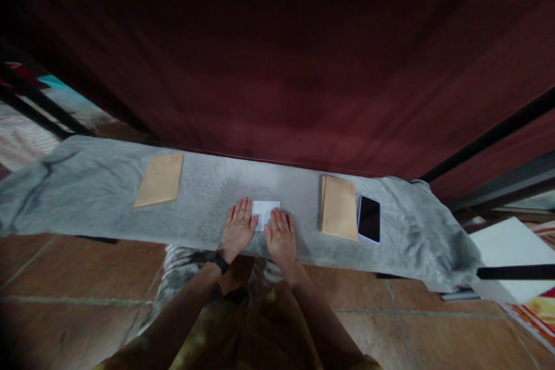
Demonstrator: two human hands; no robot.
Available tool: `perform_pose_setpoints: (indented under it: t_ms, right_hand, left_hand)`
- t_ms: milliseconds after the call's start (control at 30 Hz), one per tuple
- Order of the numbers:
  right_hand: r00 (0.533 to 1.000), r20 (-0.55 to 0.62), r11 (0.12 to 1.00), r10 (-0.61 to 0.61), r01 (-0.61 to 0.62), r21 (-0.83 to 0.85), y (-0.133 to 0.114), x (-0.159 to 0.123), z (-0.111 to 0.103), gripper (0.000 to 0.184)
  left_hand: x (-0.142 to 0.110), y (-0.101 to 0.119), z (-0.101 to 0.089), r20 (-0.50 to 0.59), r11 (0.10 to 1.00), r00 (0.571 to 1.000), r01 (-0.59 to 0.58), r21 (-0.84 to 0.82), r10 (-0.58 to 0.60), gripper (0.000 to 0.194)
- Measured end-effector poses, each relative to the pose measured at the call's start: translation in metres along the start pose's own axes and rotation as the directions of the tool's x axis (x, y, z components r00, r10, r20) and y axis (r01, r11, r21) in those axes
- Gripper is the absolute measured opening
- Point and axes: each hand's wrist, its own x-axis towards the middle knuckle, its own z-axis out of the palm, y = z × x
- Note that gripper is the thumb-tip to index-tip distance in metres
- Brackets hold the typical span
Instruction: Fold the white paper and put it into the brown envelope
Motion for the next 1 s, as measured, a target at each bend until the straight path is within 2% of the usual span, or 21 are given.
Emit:
perform_pose_setpoints:
  t_ms: [167, 300, 467, 667, 1000]
  right_hand:
    - [0.999, 0.045, 1.000, -0.002, 0.002, -0.002, -0.004, 0.029, 0.014, 0.051]
    - [1.000, 0.018, 1.000, 0.011, -0.011, -0.022, -0.002, 0.031, 0.021, 0.055]
    - [1.000, -0.011, 0.999, 0.009, -0.010, -0.046, 0.005, 0.015, 0.016, 0.057]
    - [0.997, -0.015, 0.995, -0.074, 0.073, -0.073, 0.011, -0.012, 0.001, 0.057]
    - [0.986, 0.014, 0.984, -0.166, 0.167, -0.061, 0.019, -0.045, -0.021, 0.053]
  left_hand:
    - [0.000, 0.001, -0.004, 0.015, 1.000, 1.000, -0.021, 0.009, 0.021, 0.058]
    - [0.001, 0.001, -0.006, 0.040, 0.999, 0.999, -0.016, 0.027, 0.015, 0.059]
    - [0.001, 0.002, -0.006, 0.052, 0.999, 0.999, -0.006, 0.034, 0.004, 0.065]
    - [0.000, 0.000, -0.002, 0.029, 1.000, 0.999, -0.016, 0.022, 0.016, 0.070]
    - [0.002, 0.003, -0.007, 0.084, 0.994, 0.996, 0.004, 0.108, -0.013, 0.071]
